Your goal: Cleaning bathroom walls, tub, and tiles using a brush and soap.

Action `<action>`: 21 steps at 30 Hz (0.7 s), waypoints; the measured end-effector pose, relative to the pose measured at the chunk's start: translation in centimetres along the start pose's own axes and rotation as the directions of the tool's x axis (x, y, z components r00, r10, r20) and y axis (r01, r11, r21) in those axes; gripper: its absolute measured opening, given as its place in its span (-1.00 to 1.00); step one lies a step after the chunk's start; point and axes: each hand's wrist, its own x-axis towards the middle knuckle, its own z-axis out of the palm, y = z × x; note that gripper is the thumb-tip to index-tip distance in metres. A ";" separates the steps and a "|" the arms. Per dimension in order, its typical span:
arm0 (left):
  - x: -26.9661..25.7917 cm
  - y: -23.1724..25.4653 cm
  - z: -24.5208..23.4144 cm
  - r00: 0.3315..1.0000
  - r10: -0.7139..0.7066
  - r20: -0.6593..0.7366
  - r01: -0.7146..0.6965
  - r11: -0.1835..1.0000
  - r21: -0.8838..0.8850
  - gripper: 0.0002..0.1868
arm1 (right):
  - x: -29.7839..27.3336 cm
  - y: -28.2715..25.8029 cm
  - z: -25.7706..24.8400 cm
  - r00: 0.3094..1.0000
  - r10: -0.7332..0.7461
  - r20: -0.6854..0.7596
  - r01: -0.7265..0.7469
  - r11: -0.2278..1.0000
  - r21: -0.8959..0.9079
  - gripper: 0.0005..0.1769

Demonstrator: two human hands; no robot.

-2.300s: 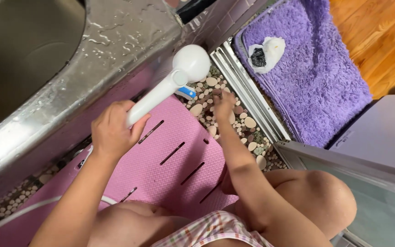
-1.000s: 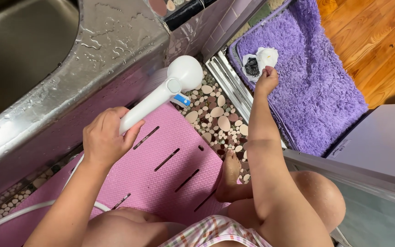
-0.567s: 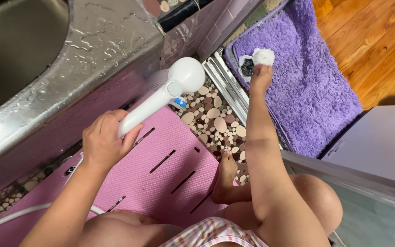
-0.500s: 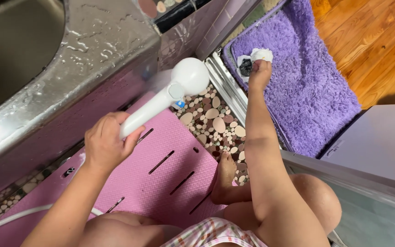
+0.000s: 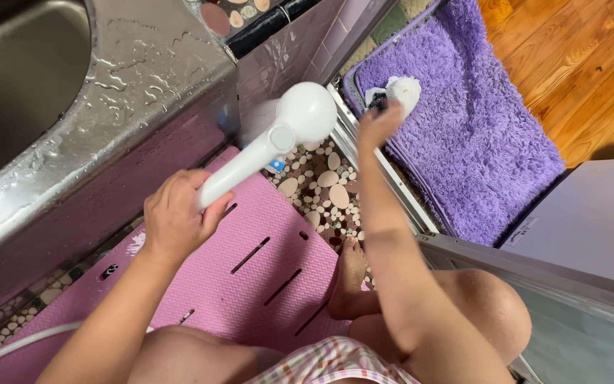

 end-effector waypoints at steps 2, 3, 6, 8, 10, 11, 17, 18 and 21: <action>0.3 -0.2 0.2 1.000 -0.007 0.020 0.006 1.000 0.024 -0.55 | -5.8 -1.0 3.0 0.986 0.134 0.096 -0.150 0.971 0.186 -0.24; 0.4 -0.3 0.3 1.000 0.011 -0.008 -0.011 1.000 0.012 -0.55 | -9.5 -2.6 3.7 0.921 0.091 0.379 -0.217 0.927 0.305 -0.33; 1.2 -0.7 0.1 0.999 0.036 -0.035 -0.035 0.999 0.030 -0.56 | -15.7 -11.9 0.0 0.675 -0.151 0.722 -0.071 0.961 0.267 -0.35; 1.0 -0.9 -0.1 0.999 0.038 -0.027 -0.036 0.998 0.053 -0.58 | -16.8 -15.6 -1.9 0.513 -0.232 0.827 0.191 0.969 0.154 -0.29; 0.5 -1.2 -0.3 1.000 0.019 -0.011 -0.018 0.996 0.086 -0.56 | -16.1 -15.7 -1.5 0.119 -0.274 0.954 0.818 0.571 0.062 -0.10; -0.3 -1.1 -0.2 1.000 0.025 0.002 -0.025 0.997 0.077 -0.56 | -15.3 -14.4 -1.9 0.126 -0.264 0.956 0.811 0.583 0.054 -0.10; -4.2 -2.3 3.7 0.987 -0.114 0.117 0.124 0.988 -0.086 -0.54 | -5.9 -4.5 -10.5 -0.495 -0.069 0.866 0.637 0.649 0.416 -0.01; -4.9 -2.6 5.4 0.974 -0.129 0.189 0.157 0.977 -0.141 -0.52 | -4.9 -3.3 -12.8 -0.365 0.044 0.930 0.602 0.774 0.199 0.06; -4.0 -0.5 10.1 0.921 -0.125 0.369 0.239 0.929 -0.283 -0.52 | -4.5 4.8 -18.1 0.027 0.143 0.989 0.424 0.895 -0.141 0.14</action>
